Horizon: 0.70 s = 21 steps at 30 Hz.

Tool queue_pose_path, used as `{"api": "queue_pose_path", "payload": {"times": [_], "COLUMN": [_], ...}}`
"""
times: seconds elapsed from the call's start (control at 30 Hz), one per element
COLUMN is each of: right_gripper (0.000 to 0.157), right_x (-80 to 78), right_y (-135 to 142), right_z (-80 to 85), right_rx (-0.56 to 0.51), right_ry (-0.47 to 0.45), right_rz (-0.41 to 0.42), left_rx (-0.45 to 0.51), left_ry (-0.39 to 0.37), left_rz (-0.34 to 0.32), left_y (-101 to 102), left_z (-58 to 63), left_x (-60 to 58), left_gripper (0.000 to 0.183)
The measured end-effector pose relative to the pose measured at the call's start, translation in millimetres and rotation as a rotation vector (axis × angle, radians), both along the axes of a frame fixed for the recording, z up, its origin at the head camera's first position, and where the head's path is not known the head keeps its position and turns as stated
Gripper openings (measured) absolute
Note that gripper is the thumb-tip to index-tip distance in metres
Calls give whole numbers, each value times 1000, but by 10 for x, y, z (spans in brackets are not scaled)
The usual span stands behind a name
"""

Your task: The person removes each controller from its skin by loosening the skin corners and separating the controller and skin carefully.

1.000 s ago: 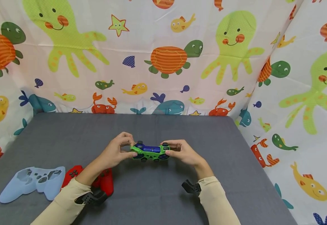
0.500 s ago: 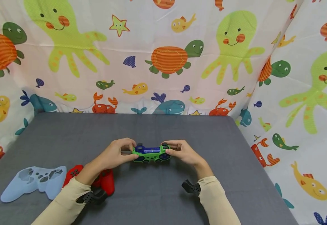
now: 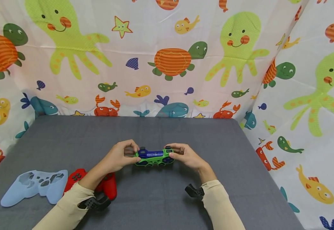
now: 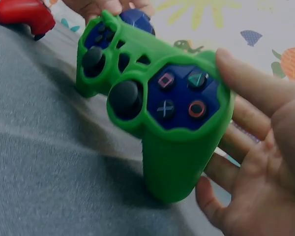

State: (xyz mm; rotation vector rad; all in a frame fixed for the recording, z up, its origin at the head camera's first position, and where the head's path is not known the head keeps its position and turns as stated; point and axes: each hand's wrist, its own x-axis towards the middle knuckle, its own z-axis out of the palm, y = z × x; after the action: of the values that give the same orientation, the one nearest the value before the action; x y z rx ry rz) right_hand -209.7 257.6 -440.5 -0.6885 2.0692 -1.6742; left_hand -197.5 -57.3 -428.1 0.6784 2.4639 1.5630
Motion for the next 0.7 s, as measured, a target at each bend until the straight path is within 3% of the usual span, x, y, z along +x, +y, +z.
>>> {"api": "queue_pose_path", "payload": {"times": [0.1,0.2,0.43,0.7], "right_gripper": [49,47,45,41], "right_x": [-12,-25,-46,-56], "right_y": [3,4,16,10], "right_z": [-24,-41,-53,-39], "right_rx": [25,25,-34,11], "right_ry": [-26,-57,-95,-33], "right_rz": [29,96,248,255], "left_rx": [-38,-90,-148,-179], "left_ry": [-46,-46,-13,17], "left_rz": [14,17,-28,-46], "left_y": [33,60,62,52], "left_z": [6,10,69,119], "left_x": [5,14,66,94], "left_gripper": [34,47,49,49]}}
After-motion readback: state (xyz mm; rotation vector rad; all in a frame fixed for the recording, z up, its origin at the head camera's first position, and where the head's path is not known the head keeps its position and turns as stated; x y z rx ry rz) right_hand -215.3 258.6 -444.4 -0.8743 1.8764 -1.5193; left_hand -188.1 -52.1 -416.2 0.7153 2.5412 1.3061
